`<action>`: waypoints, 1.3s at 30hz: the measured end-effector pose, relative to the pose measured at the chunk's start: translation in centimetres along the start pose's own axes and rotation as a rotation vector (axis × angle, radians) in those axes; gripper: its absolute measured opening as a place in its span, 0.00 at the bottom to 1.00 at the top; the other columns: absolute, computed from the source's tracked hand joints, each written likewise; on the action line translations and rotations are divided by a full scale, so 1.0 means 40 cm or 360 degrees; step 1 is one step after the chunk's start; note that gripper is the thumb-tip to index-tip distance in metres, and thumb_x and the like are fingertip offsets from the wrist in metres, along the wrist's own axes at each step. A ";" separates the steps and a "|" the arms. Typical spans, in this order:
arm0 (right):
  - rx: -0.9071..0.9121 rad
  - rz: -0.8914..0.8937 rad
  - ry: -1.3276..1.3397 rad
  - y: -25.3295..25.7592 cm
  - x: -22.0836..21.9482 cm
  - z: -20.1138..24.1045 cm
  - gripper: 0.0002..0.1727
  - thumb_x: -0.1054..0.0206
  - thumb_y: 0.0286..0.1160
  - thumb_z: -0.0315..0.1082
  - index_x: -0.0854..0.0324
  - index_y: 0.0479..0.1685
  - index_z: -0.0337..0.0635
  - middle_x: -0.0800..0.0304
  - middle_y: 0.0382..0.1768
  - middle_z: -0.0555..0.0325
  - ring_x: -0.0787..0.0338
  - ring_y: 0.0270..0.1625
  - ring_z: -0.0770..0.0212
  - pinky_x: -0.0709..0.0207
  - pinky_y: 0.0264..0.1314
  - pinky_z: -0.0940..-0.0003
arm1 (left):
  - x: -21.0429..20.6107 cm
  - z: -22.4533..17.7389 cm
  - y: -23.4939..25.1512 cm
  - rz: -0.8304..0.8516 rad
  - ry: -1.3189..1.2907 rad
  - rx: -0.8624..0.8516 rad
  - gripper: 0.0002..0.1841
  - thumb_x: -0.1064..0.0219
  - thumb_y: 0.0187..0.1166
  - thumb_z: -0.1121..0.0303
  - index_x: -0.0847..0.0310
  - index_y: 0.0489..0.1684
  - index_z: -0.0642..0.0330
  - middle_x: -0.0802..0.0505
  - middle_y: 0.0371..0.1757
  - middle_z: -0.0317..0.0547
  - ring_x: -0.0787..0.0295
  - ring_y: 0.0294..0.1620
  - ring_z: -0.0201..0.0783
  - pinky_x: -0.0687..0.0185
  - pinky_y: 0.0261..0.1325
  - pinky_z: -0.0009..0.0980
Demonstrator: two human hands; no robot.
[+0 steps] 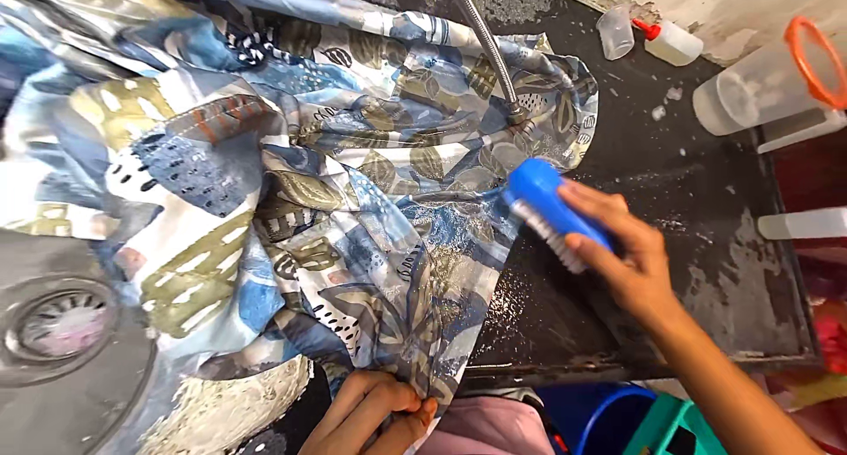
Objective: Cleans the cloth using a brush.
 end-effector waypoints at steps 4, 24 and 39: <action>-0.0148 0.0033 0.0001 -0.023 -0.016 0.047 0.26 0.38 0.79 0.47 0.18 0.76 0.56 0.20 0.79 0.62 0.18 0.69 0.65 0.29 0.67 0.56 | 0.002 0.001 0.001 0.0012 -0.0016 -0.0005 0.05 0.33 0.83 0.69 0.10 0.40 0.56 0.14 0.41 0.47 0.23 0.53 0.42 0.31 0.63 0.27; 0.0109 0.0486 0.0211 -0.152 -0.086 0.171 0.19 0.33 0.78 0.39 0.10 0.66 0.62 0.18 0.77 0.50 0.17 0.58 0.57 0.31 0.59 0.61 | 0.010 -0.005 0.010 0.0031 -0.0089 0.0075 0.10 0.33 0.83 0.70 0.09 0.39 0.68 0.10 0.39 0.60 0.18 0.48 0.53 0.24 0.59 0.37; -0.0035 0.0472 0.0185 -0.121 -0.055 0.167 0.21 0.34 0.76 0.46 0.12 0.68 0.59 0.13 0.72 0.57 0.14 0.63 0.59 0.27 0.62 0.55 | 0.010 -0.010 0.009 0.0027 -0.0060 0.0079 0.08 0.32 0.82 0.69 0.08 0.38 0.62 0.10 0.38 0.53 0.19 0.49 0.47 0.27 0.60 0.30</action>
Point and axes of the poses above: each hand's wrist, its own y-axis towards the middle knuckle, its own x-axis out of the back of the hand, z = x × y, the point moved 1 cm from there along y, towards the middle knuckle
